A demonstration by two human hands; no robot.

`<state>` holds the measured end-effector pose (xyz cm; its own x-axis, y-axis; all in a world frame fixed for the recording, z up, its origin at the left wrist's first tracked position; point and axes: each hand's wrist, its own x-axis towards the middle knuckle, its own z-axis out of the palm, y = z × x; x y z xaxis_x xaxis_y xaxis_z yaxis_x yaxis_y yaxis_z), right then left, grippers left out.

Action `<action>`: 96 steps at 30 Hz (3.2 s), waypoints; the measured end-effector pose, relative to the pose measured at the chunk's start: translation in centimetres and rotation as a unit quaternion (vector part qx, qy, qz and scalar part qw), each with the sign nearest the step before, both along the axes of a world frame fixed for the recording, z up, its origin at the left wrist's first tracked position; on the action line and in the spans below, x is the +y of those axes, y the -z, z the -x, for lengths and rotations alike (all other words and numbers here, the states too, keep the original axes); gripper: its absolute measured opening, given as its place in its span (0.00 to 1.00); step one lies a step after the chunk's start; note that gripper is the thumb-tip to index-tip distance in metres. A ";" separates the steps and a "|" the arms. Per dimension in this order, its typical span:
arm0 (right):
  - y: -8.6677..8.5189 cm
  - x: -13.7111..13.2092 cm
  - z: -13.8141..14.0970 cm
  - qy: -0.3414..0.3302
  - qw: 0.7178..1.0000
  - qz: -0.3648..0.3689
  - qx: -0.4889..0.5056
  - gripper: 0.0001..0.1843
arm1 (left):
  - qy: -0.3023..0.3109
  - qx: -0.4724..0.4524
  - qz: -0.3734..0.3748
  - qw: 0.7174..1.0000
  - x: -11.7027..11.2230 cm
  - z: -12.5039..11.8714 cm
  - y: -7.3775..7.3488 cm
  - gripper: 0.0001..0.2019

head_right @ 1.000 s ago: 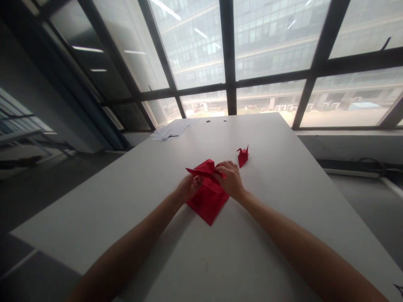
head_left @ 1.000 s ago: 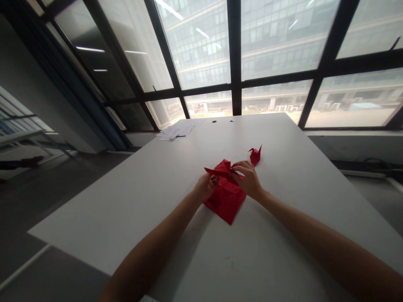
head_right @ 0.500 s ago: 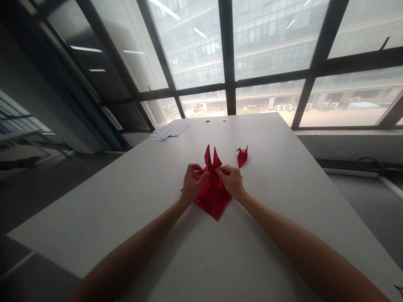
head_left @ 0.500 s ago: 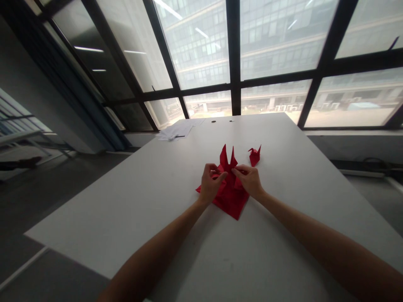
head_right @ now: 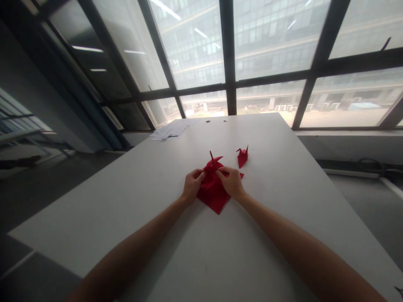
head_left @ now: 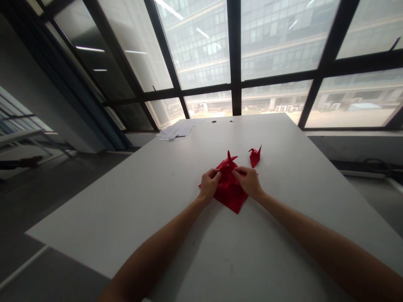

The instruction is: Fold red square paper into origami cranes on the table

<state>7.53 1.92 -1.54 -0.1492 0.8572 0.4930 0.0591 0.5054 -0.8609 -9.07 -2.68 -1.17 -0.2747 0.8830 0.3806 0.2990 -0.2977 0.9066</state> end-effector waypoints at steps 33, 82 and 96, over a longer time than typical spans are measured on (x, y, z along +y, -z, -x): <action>-0.7 -0.3 0.4 -0.009 0.995 0.088 0.051 0.06 | -0.058 -0.177 -0.010 0.982 0.5 0.2 0.1 0.18; -1.1 -0.3 0.0 0.045 0.997 0.011 0.058 0.09 | -0.072 -0.201 -0.014 0.977 0.0 0.6 -1.8 0.09; -2.3 -1.5 -0.8 0.027 0.974 -0.223 -0.032 0.09 | -0.060 -0.059 -0.036 0.996 -0.9 -0.1 -2.7 0.12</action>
<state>8.35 0.40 0.75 -0.1526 0.5674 0.8092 0.1414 0.8229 -0.5503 -9.01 -3.62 1.52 -0.4234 0.8127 0.4005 0.2300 -0.3311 0.9151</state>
